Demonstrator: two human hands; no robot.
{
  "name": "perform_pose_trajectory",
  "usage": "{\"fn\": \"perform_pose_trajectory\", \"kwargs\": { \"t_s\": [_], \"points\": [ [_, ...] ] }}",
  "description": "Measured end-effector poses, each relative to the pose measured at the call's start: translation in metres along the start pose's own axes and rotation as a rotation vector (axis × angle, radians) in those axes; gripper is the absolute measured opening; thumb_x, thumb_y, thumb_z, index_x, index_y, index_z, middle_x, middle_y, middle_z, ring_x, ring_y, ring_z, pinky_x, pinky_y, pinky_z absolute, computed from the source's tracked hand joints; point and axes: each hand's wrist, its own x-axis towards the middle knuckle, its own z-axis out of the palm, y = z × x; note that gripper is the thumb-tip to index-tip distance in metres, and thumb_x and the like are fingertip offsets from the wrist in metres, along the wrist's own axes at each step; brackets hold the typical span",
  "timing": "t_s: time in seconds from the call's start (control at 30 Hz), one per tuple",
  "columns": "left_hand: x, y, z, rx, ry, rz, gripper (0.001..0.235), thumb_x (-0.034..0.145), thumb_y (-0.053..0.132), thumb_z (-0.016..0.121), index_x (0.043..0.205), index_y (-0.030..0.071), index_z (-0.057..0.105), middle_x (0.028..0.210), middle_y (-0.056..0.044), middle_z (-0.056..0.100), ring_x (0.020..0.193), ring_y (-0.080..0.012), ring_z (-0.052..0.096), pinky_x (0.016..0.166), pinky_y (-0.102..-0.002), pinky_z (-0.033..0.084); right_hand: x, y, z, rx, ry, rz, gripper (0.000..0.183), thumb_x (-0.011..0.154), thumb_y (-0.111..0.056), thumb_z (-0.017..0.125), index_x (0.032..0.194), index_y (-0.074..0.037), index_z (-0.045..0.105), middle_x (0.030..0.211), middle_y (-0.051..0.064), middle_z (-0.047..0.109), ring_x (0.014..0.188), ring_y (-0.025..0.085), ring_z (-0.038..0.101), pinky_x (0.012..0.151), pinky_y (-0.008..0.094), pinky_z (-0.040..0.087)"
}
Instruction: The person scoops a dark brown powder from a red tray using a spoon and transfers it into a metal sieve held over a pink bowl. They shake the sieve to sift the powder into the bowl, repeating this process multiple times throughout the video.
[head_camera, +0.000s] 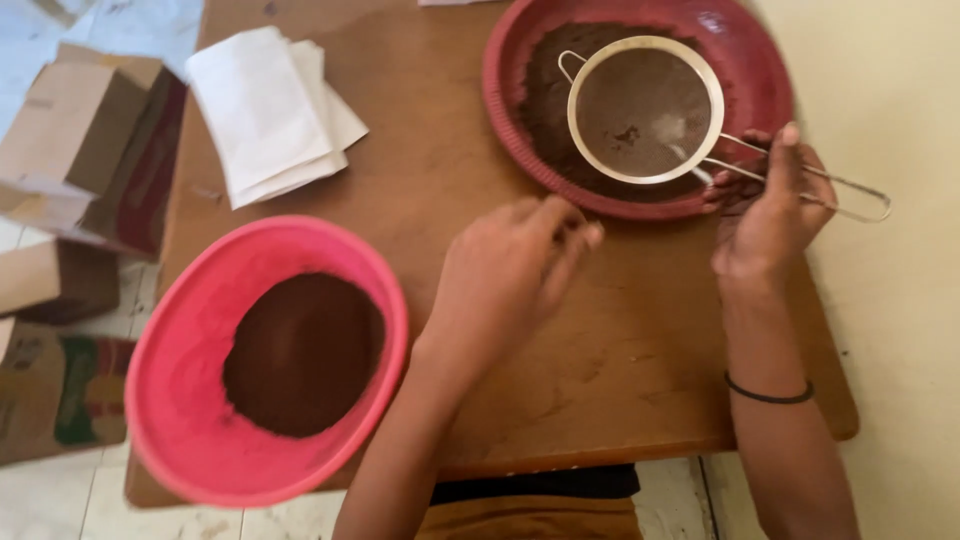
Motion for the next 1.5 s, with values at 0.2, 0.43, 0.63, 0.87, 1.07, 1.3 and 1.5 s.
{"fn": "perform_pose_trajectory", "kwargs": {
  "t_s": [0.2, 0.43, 0.63, 0.87, 1.07, 1.3, 1.5],
  "points": [
    [0.046, -0.057, 0.090, 0.020, -0.077, -0.012, 0.024, 0.099, 0.020, 0.053, 0.110, 0.008, 0.071, 0.105, -0.010, 0.072, 0.091, -0.0337, 0.069, 0.070, -0.051, 0.054, 0.012, 0.019, -0.018, -0.083, 0.041, -0.200, 0.045, 0.094, -0.046, 0.071, 0.098, -0.001, 0.072, 0.083, 0.010, 0.074, 0.051, 0.019, 0.066, 0.041, 0.029, 0.058],
    [0.031, -0.060, 0.120, 0.221, -0.205, 0.002, 0.031, 0.098, 0.026, 0.059, 0.123, 0.011, 0.067, 0.127, -0.009, 0.065, 0.096, -0.0343, 0.074, 0.078, -0.046, 0.062, 0.006, 0.024, -0.018, -0.126, -0.029, -0.264, 0.043, 0.109, -0.036, 0.058, 0.110, 0.006, 0.068, 0.067, 0.025, 0.066, 0.052, 0.029, 0.072, 0.043, 0.037, 0.063],
    [0.021, -0.045, 0.097, 0.206, -0.289, -0.018, 0.042, 0.097, 0.024, 0.059, 0.136, 0.007, 0.058, 0.140, -0.014, 0.053, 0.094, -0.0429, 0.072, 0.078, -0.054, 0.062, -0.004, 0.020, -0.019, -0.218, -0.088, -0.368, 0.040, 0.110, -0.032, 0.060, 0.112, 0.007, 0.069, 0.071, 0.028, 0.068, 0.058, 0.031, 0.074, 0.047, 0.040, 0.065],
    [-0.007, -0.036, 0.065, 0.109, -0.493, -0.135, 0.038, 0.094, 0.034, 0.063, 0.123, 0.009, 0.059, 0.129, -0.012, 0.054, 0.085, -0.0510, 0.071, 0.075, -0.059, 0.061, -0.031, -0.008, -0.015, -0.328, -0.307, -0.596, 0.023, 0.109, -0.004, 0.065, 0.121, 0.016, 0.066, 0.079, 0.034, 0.067, 0.069, 0.037, 0.074, 0.058, 0.045, 0.067],
    [-0.018, -0.031, 0.039, 0.058, -0.595, -0.170, 0.032, 0.095, 0.038, 0.062, 0.107, 0.009, 0.067, 0.104, -0.012, 0.063, 0.090, -0.0474, 0.070, 0.076, -0.057, 0.058, -0.036, 0.000, -0.017, -0.571, -0.397, -0.927, 0.015, 0.102, 0.000, 0.074, 0.114, 0.009, 0.079, 0.089, 0.021, 0.068, 0.073, 0.032, 0.074, 0.065, 0.043, 0.063],
    [-0.007, 0.020, 0.013, -0.580, -0.583, -0.161, 0.035, 0.099, 0.033, 0.058, 0.093, 0.003, 0.075, 0.072, -0.018, 0.077, 0.079, -0.0368, 0.081, 0.072, -0.044, 0.061, -0.041, 0.026, -0.023, -0.585, -0.389, -1.065, 0.018, 0.098, -0.008, 0.078, 0.112, 0.002, 0.083, 0.091, 0.017, 0.067, 0.070, 0.030, 0.073, 0.064, 0.038, 0.062],
    [-0.010, 0.038, 0.038, -1.043, -0.526, -0.306, 0.025, 0.102, 0.023, 0.060, 0.082, 0.010, 0.068, 0.060, -0.003, 0.071, 0.043, -0.0086, 0.061, 0.047, -0.021, 0.049, -0.055, 0.024, -0.023, -0.836, -0.443, -1.220, 0.025, 0.094, -0.015, 0.083, 0.119, -0.010, 0.085, 0.099, 0.010, 0.070, 0.081, 0.021, 0.073, 0.073, 0.030, 0.061]
  ]
}}
